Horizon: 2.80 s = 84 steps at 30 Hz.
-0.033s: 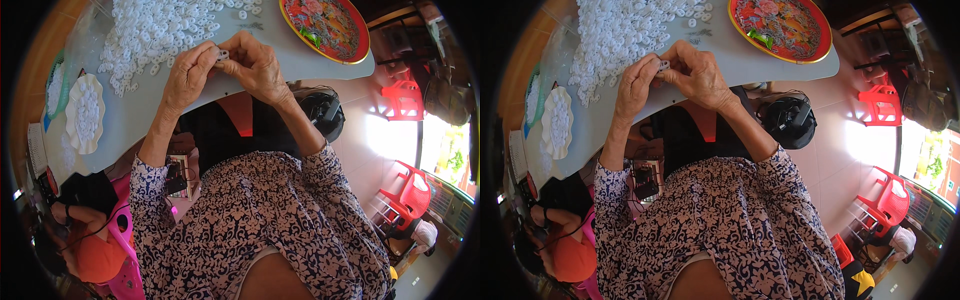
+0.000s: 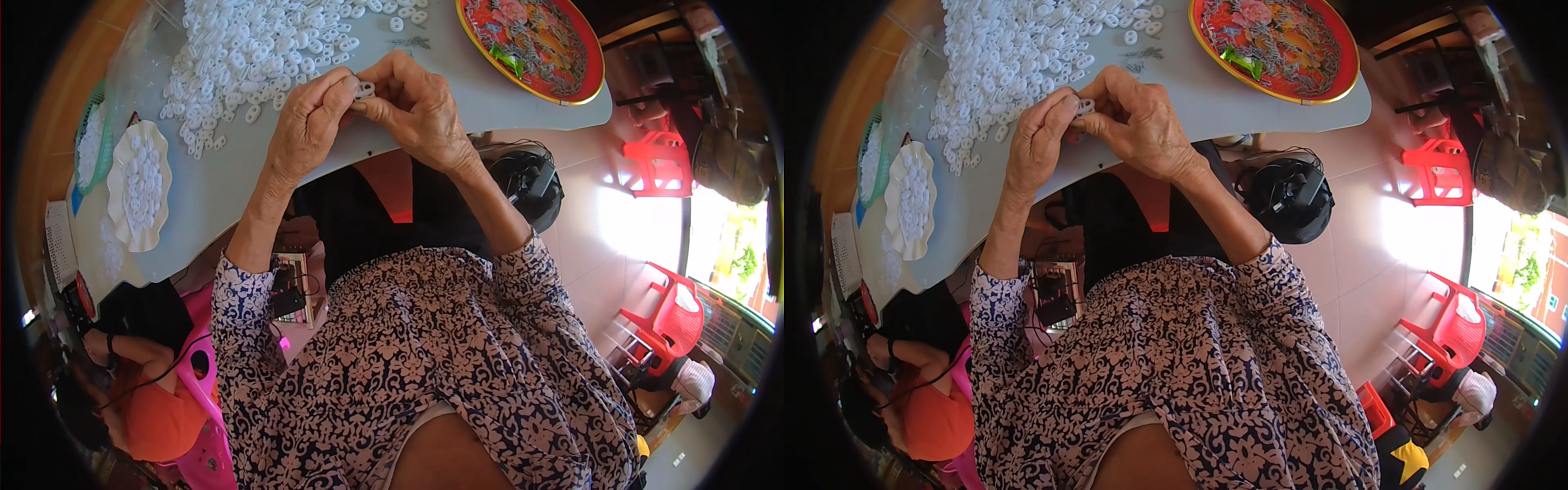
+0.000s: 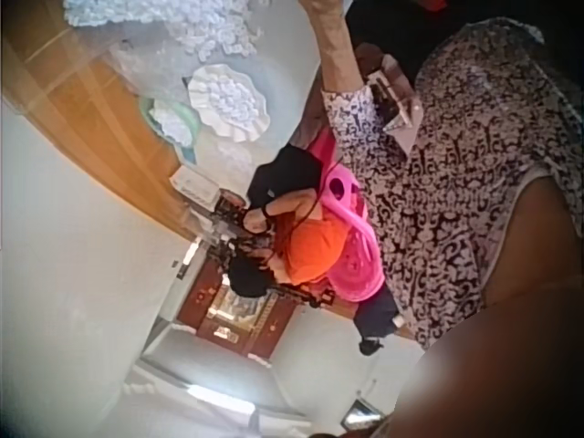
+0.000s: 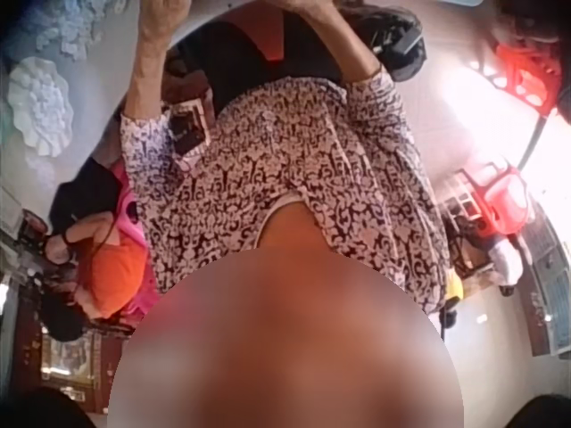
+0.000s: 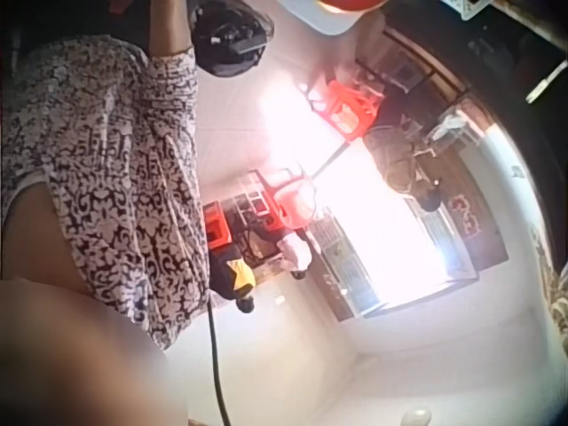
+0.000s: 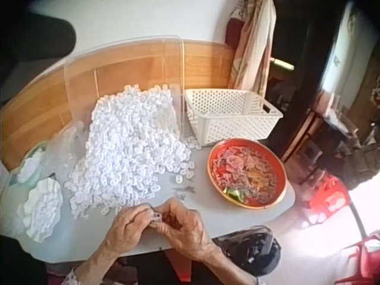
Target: Assembling small white plastic components by hand to create links.
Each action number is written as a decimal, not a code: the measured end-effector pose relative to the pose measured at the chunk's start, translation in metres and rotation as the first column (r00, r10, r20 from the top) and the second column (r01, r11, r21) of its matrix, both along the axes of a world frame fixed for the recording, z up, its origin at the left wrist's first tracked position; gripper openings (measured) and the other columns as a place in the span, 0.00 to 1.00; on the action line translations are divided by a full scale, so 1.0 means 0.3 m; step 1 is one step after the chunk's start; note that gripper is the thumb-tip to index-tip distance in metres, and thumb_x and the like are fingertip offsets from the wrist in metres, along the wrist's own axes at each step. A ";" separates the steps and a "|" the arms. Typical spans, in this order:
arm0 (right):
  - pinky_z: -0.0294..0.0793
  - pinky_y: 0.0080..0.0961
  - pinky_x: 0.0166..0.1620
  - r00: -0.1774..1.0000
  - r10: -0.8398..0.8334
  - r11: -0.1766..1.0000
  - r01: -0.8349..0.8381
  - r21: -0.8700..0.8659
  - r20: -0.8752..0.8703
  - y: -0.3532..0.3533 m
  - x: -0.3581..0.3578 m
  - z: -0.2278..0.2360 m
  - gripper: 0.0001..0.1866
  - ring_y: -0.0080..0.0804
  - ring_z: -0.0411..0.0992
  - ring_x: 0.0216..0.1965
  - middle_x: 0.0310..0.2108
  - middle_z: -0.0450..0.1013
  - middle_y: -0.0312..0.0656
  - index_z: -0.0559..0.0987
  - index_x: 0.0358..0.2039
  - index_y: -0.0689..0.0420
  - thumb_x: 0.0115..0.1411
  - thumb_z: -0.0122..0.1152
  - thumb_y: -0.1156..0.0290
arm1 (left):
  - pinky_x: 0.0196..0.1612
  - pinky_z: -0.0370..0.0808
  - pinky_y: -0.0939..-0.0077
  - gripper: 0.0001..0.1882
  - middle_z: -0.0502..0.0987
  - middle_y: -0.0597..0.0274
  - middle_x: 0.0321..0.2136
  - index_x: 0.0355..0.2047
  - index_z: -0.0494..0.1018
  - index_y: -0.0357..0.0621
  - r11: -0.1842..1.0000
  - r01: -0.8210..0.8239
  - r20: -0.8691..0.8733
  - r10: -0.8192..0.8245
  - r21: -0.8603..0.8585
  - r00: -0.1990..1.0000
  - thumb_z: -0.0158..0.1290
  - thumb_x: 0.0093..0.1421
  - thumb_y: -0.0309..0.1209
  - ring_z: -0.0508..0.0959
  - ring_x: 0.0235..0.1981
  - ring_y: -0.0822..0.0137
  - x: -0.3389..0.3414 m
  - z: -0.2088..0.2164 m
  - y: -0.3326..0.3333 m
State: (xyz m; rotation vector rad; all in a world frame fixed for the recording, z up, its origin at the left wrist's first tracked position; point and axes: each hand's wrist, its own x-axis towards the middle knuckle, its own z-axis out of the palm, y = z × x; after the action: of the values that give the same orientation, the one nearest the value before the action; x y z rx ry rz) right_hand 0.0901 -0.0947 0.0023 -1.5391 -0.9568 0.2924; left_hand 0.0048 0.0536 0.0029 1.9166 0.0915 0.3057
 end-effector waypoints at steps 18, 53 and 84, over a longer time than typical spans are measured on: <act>0.69 0.22 0.24 0.991 -0.016 0.993 0.001 0.117 0.130 -0.011 0.004 -0.008 0.11 0.25 0.71 0.20 0.19 0.72 0.40 0.71 0.30 0.61 0.51 0.65 0.73 | 0.26 0.61 0.79 0.16 0.63 0.67 0.17 0.26 0.64 0.35 0.988 0.039 -0.019 -0.043 -0.152 0.999 0.41 0.63 0.37 0.60 0.21 0.75 -0.002 0.036 -0.032; 0.66 0.24 0.22 0.783 -0.053 0.984 0.147 -0.102 0.619 0.106 0.383 0.251 0.07 0.29 0.67 0.18 0.19 0.70 0.41 0.75 0.26 0.64 0.54 0.57 0.72 | 0.36 0.65 0.73 0.17 0.60 0.65 0.17 0.18 0.60 0.41 0.745 -0.255 0.244 0.489 -0.617 0.837 0.40 0.64 0.32 0.66 0.26 0.67 -0.110 0.003 0.012; 0.76 0.30 0.33 0.681 0.262 0.904 0.073 -0.421 0.683 -0.048 0.224 0.132 0.05 0.42 0.74 0.28 0.28 0.74 0.46 0.78 0.29 0.64 0.52 0.58 0.77 | 0.31 0.63 0.80 0.17 0.64 0.67 0.16 0.20 0.64 0.37 0.898 -0.337 0.109 0.379 -0.283 0.919 0.41 0.64 0.34 0.67 0.25 0.72 -0.079 0.032 -0.040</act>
State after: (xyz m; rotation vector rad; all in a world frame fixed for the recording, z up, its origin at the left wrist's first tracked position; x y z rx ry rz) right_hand 0.1572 -0.1089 0.0420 -2.0663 -1.7002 -0.0839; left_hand -0.0189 0.0416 0.0125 1.5996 0.3644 0.6659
